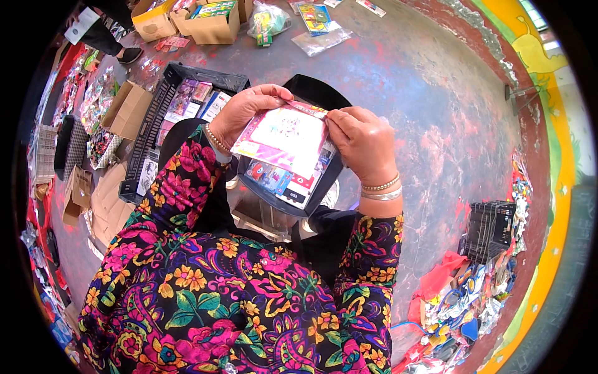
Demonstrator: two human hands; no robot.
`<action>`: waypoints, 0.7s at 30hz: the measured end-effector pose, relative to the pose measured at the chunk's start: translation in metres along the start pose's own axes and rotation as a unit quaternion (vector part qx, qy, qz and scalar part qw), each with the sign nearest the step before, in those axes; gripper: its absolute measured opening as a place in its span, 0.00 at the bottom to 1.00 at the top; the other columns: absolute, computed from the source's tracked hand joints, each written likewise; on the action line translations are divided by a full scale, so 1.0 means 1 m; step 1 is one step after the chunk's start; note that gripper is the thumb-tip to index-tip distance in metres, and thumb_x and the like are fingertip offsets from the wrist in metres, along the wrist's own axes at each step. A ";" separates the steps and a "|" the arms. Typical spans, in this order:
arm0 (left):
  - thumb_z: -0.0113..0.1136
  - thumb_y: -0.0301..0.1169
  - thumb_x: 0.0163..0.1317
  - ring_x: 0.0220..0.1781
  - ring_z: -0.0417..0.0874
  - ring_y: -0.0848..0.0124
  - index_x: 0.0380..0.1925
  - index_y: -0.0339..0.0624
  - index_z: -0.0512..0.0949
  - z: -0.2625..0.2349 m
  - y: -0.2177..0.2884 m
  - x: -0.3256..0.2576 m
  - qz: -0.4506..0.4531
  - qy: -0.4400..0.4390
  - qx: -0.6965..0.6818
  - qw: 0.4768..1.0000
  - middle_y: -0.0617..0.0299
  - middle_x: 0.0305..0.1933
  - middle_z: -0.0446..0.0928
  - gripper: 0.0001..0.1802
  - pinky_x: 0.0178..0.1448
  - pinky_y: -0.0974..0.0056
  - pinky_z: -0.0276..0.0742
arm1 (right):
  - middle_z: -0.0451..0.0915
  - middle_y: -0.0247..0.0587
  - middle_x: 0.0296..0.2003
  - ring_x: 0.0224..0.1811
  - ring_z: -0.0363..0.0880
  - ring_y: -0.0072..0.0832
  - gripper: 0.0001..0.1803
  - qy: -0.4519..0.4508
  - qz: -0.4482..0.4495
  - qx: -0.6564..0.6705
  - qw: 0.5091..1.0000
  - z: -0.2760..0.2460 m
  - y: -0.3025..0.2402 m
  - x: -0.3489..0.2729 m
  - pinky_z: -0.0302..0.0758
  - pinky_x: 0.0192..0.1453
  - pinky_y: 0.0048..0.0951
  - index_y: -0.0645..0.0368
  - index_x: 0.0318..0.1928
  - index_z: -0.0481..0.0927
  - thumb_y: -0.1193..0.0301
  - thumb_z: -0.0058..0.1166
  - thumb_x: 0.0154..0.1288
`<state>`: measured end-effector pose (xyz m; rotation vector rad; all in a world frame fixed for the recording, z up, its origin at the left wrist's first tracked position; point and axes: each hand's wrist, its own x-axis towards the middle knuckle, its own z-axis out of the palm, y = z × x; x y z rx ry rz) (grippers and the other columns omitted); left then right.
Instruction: The person sits on the floor and wipes various packaged items, including tattoo sheets and sticker packs, with a cloth. They pick up each item from a black crate, wipe it, and place it into a separate pile.
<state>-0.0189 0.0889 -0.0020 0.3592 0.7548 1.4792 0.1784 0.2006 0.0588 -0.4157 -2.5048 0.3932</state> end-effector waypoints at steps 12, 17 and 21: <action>0.49 0.21 0.58 0.39 0.81 0.68 0.39 0.31 0.73 0.001 0.002 -0.003 -0.020 -0.033 0.007 0.999 0.53 0.39 0.76 0.09 0.45 0.66 0.80 | 0.78 0.37 0.30 0.27 0.76 0.29 0.06 -0.008 0.098 0.132 0.986 -0.002 0.002 -0.001 0.72 0.31 0.23 0.59 0.31 0.78 0.75 0.58 0.49; 0.50 0.21 0.57 0.39 0.81 0.68 0.40 0.31 0.72 -0.004 0.001 -0.001 -0.003 -0.022 0.005 1.000 0.54 0.39 0.76 0.10 0.44 0.66 0.80 | 0.78 0.38 0.31 0.28 0.76 0.27 0.08 -0.072 0.136 0.174 0.973 -0.018 -0.004 0.002 0.73 0.32 0.24 0.61 0.32 0.78 0.76 0.59 0.49; 0.50 0.21 0.57 0.39 0.81 0.68 0.40 0.30 0.72 -0.005 0.000 0.000 -0.002 -0.017 0.001 1.000 0.53 0.39 0.76 0.10 0.43 0.67 0.80 | 0.78 0.38 0.31 0.28 0.77 0.29 0.07 -0.034 0.095 0.152 0.983 -0.009 -0.003 -0.001 0.72 0.33 0.24 0.61 0.32 0.78 0.76 0.58 0.50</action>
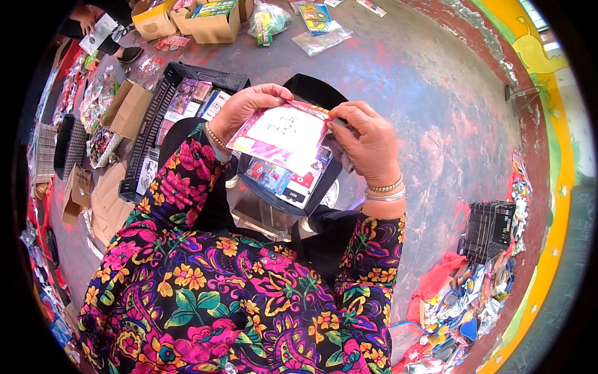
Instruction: The person sits on the floor and wipes various packaged items, including tattoo sheets and sticker packs, with a cloth. They pick up each item from a black crate, wipe it, and place it into a separate pile.
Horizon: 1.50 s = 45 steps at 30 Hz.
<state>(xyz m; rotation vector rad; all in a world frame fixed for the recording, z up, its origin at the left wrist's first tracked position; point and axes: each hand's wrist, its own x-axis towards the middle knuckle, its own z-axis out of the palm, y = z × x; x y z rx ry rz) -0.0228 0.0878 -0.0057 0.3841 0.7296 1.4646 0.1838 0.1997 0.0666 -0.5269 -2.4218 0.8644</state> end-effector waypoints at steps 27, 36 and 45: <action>0.58 0.28 0.55 0.44 0.77 0.74 0.38 0.34 0.72 0.015 -0.001 -0.002 0.013 -0.010 0.121 0.993 0.58 0.41 0.76 0.13 0.50 0.70 0.72 | 0.75 0.38 0.22 0.25 0.70 0.19 0.05 -0.059 0.166 0.141 0.974 0.012 0.029 -0.004 0.69 0.29 0.23 0.64 0.33 0.73 0.76 0.52 0.57; 0.72 0.35 0.44 0.40 0.76 0.76 0.39 0.35 0.76 0.021 -0.005 -0.002 -0.026 -0.016 0.398 0.917 0.62 0.38 0.76 0.24 0.47 0.71 0.71 | 0.75 0.44 0.22 0.23 0.72 0.32 0.05 -0.119 0.112 0.059 0.985 0.011 0.014 -0.001 0.69 0.30 0.29 0.63 0.31 0.73 0.75 0.51 0.55; 0.70 0.34 0.45 0.34 0.76 0.78 0.30 0.34 0.80 0.019 -0.012 0.000 -0.018 -0.011 0.422 0.906 0.64 0.32 0.78 0.16 0.41 0.72 0.71 | 0.75 0.47 0.23 0.25 0.74 0.38 0.05 -0.145 0.095 0.028 0.984 0.011 0.010 0.000 0.69 0.30 0.31 0.62 0.31 0.73 0.74 0.51 0.55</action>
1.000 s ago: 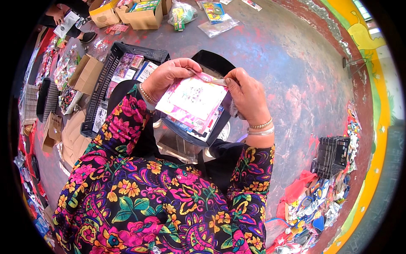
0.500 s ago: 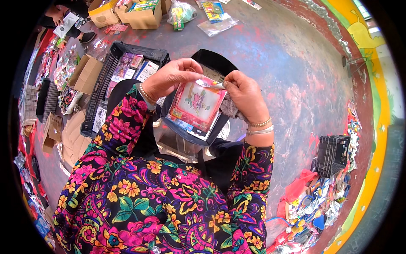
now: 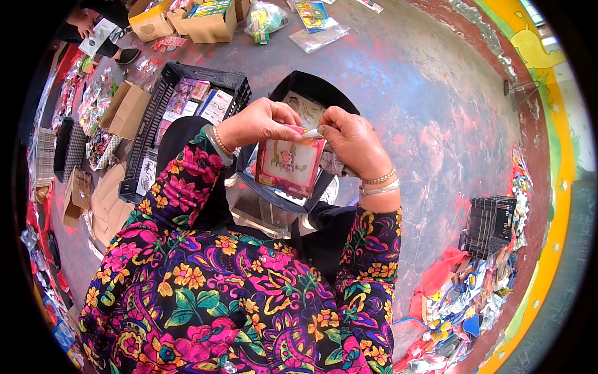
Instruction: The person sits on the floor and wipes various packaged items, including tattoo sheets and sticker packs, with a cloth. They pick up each item from a black crate, wipe it, and place it into a separate pile.
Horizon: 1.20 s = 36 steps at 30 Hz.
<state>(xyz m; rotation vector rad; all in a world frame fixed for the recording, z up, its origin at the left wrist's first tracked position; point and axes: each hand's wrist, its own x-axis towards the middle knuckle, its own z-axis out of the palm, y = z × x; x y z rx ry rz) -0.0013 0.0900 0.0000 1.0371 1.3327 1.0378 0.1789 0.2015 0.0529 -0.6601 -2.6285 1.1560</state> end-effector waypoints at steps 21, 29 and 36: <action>0.62 0.27 0.52 0.32 0.78 0.77 0.31 0.34 0.79 0.000 -0.009 0.000 0.002 -0.034 -0.258 0.966 0.63 0.31 0.79 0.08 0.41 0.71 0.74 | 0.72 0.36 0.25 0.30 0.73 0.33 0.04 0.293 -0.166 -0.204 0.919 0.068 -0.020 0.015 0.71 0.30 0.31 0.53 0.24 0.74 0.71 0.56 0.50; 0.62 0.25 0.50 0.32 0.77 0.78 0.31 0.33 0.80 -0.003 -0.003 -0.002 0.032 -0.024 -0.150 0.988 0.64 0.30 0.79 0.09 0.41 0.72 0.72 | 0.69 0.34 0.21 0.26 0.72 0.32 0.06 0.325 -0.168 -0.271 0.890 0.059 -0.008 0.026 0.71 0.27 0.32 0.53 0.22 0.71 0.70 0.55 0.50; 0.64 0.26 0.50 0.31 0.79 0.76 0.34 0.32 0.79 -0.005 -0.002 -0.003 -0.015 -0.012 -0.220 0.975 0.61 0.31 0.79 0.11 0.39 0.71 0.74 | 0.76 0.41 0.25 0.29 0.75 0.39 0.09 0.302 -0.007 -0.291 0.908 0.035 0.052 0.029 0.72 0.30 0.36 0.55 0.26 0.75 0.64 0.51 0.58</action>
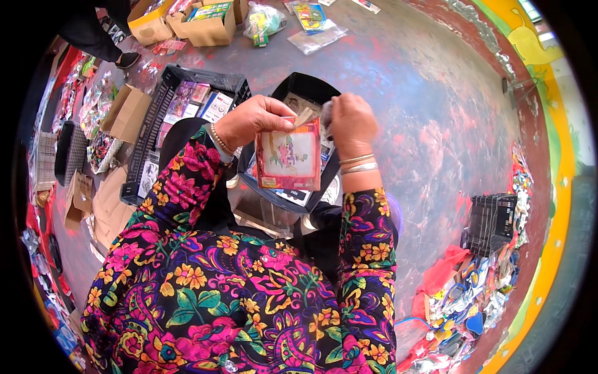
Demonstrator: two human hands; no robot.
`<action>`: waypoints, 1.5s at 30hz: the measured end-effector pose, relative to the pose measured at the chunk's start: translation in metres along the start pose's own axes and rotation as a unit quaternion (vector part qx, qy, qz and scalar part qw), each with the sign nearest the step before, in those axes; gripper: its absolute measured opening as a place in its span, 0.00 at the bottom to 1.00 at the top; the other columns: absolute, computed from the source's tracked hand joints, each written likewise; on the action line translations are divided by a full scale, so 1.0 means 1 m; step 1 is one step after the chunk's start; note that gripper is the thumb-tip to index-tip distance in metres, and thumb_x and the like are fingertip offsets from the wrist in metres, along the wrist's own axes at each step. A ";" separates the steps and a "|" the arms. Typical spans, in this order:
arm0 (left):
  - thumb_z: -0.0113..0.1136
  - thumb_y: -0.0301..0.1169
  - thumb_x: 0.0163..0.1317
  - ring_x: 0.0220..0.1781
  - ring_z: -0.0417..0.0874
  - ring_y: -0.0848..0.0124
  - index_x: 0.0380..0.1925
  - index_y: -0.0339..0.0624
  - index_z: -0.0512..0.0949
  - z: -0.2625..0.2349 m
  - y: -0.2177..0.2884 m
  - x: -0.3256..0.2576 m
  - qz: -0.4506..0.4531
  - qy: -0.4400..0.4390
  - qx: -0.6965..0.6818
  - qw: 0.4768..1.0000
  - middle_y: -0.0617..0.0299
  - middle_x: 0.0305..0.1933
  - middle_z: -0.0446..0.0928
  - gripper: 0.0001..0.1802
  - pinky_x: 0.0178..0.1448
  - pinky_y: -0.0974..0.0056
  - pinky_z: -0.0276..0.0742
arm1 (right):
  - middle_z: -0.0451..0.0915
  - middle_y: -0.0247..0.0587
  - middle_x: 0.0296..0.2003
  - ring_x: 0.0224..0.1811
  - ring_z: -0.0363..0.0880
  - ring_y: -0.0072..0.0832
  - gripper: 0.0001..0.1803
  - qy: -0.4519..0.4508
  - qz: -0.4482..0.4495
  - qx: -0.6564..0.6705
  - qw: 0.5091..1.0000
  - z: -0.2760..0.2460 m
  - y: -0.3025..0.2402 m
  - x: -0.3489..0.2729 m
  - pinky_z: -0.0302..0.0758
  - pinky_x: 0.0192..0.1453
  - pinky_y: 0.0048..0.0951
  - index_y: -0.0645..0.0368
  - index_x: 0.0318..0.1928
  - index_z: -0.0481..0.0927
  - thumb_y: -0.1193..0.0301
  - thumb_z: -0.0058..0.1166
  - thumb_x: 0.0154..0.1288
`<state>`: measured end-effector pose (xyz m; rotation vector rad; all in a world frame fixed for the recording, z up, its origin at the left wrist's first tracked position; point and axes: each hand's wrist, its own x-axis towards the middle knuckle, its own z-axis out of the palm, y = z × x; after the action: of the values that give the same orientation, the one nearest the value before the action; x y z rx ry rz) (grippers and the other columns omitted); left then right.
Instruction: The person sits on the floor and wipes various packaged items, including tattoo sheets and sticker packs, with a cloth. They pick up each item from a black crate, wipe it, and place it into a separate pile.
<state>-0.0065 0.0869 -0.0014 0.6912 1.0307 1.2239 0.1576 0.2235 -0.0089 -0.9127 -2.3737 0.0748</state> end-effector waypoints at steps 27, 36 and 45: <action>0.61 0.30 0.55 0.34 0.78 0.77 0.39 0.33 0.78 -0.006 -0.002 0.003 0.014 -0.001 -0.025 1.000 0.62 0.33 0.79 0.14 0.39 0.73 0.74 | 0.77 0.33 0.25 0.28 0.72 0.16 0.12 -0.232 0.240 0.430 0.839 -0.028 0.029 0.004 0.69 0.33 0.17 0.62 0.37 0.80 0.79 0.43 0.56; 0.58 0.29 0.56 0.32 0.76 0.78 0.36 0.32 0.79 -0.001 -0.011 0.007 0.063 -0.039 0.312 0.947 0.61 0.31 0.81 0.11 0.39 0.71 0.72 | 0.75 0.30 0.22 0.26 0.70 0.15 0.09 -0.347 0.167 0.412 0.825 -0.049 0.001 0.003 0.68 0.30 0.17 0.65 0.31 0.80 0.70 0.55 0.57; 0.62 0.32 0.55 0.31 0.76 0.79 0.33 0.33 0.79 -0.001 0.002 0.004 0.041 0.013 0.095 0.995 0.63 0.30 0.79 0.12 0.37 0.74 0.72 | 0.75 0.28 0.20 0.22 0.69 0.13 0.06 -0.335 0.244 0.508 0.755 -0.044 0.009 -0.007 0.66 0.25 0.18 0.68 0.26 0.80 0.75 0.58 0.53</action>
<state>-0.0081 0.0908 -0.0007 0.8755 1.1599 1.2180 0.1907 0.2192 0.0220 -0.9438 -2.0041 1.9643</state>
